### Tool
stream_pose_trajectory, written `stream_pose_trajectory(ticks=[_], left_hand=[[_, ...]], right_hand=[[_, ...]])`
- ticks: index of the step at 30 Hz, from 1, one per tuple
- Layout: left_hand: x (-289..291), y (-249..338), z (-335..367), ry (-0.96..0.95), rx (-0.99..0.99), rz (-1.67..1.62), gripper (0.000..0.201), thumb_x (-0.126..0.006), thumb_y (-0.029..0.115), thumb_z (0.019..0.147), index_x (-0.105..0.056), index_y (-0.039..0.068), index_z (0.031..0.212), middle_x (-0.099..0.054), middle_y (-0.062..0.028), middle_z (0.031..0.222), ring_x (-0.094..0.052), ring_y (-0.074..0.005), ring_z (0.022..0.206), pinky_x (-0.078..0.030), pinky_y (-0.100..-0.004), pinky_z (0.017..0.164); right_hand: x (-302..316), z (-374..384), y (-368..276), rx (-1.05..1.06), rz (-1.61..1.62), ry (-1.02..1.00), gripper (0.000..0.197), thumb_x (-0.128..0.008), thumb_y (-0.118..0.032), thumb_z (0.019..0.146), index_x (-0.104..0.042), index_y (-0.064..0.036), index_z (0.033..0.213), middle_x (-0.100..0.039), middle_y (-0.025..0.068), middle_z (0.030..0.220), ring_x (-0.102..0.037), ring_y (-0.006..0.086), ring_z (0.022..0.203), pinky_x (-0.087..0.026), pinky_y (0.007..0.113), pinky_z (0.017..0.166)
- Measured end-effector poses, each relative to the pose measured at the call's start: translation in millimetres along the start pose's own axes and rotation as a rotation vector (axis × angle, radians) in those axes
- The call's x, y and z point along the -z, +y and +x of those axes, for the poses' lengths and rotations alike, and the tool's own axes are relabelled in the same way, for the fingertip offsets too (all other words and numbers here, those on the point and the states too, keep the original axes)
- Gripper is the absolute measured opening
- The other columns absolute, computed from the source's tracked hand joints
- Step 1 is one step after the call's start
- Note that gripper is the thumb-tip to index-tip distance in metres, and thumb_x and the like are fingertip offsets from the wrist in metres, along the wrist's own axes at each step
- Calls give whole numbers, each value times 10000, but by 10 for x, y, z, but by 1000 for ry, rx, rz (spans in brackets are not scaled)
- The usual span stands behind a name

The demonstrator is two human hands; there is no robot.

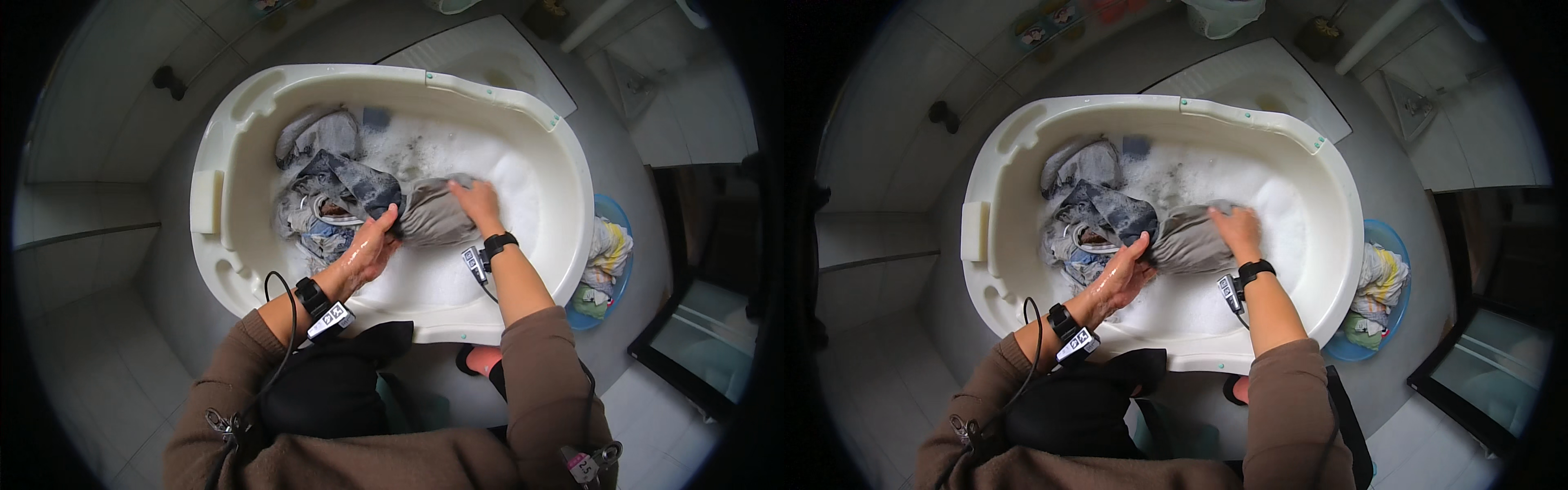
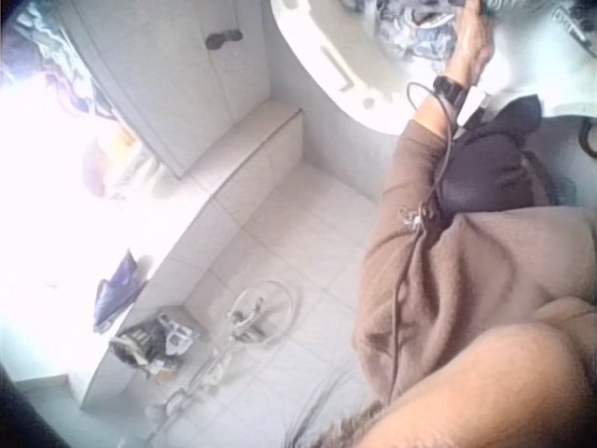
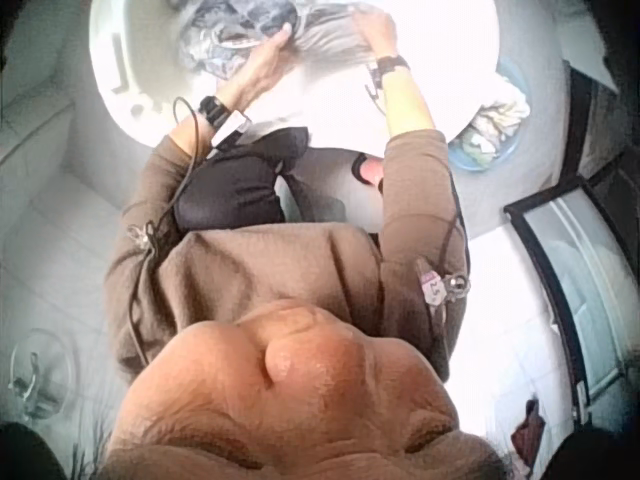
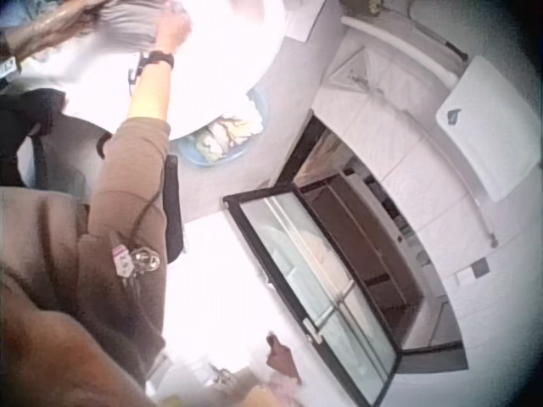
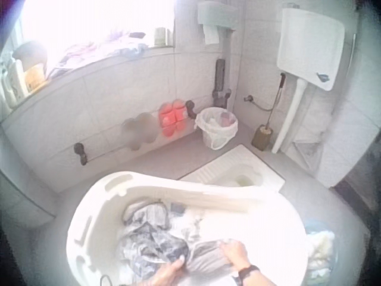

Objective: The person hand washes clothes in a white basin filled with soapy water. They scrub and rinse multiple garments, including a striped shirt and a dark piece of clothing, then wring them out and place them aside.

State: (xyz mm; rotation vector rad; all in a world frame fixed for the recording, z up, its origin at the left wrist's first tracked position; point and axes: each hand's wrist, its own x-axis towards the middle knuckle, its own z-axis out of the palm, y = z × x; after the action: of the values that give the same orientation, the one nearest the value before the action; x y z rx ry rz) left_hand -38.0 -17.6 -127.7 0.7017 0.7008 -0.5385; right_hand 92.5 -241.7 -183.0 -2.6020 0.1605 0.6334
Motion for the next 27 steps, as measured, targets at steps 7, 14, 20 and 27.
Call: stream_pose_trajectory(ticks=[7,14,20,27], left_hand=[[286,85,138,104,211,-33,1233,-545,764,793,107,4,1513,78,-227,1591,-30,-431,1463,-84,-502,1186],[156,291,117,-70,136,-161,882,-532,784,785,-547,60,1289,-563,-134,1313,-499,-296,1240,-308,-527,1102],[359,352,27,-216,-23,-75,627,-501,600,914,-562,50,1209,-612,-169,1187,-612,-290,1054,-488,-474,960],[15,63,235,95,-149,3,365,-476,322,1008,-599,5,1139,-635,-87,1108,-611,-209,964,-495,-378,896]], right_hand=[[-557,-358,8,-251,-8,221,833,-707,-543,759,-484,7,1342,-239,328,1487,-324,493,1330,-333,489,1087],[-515,-1132,-764,492,479,35,514,-750,-305,722,-648,-28,1144,-549,202,1242,-537,374,1147,-408,460,1010],[-142,-1661,-1480,659,466,218,382,-784,-341,742,-689,-20,926,-551,153,1150,-542,372,1068,-468,434,921],[16,-412,-869,366,61,244,465,-687,-484,815,-703,-23,873,-609,134,1072,-593,328,1007,-505,441,844]])
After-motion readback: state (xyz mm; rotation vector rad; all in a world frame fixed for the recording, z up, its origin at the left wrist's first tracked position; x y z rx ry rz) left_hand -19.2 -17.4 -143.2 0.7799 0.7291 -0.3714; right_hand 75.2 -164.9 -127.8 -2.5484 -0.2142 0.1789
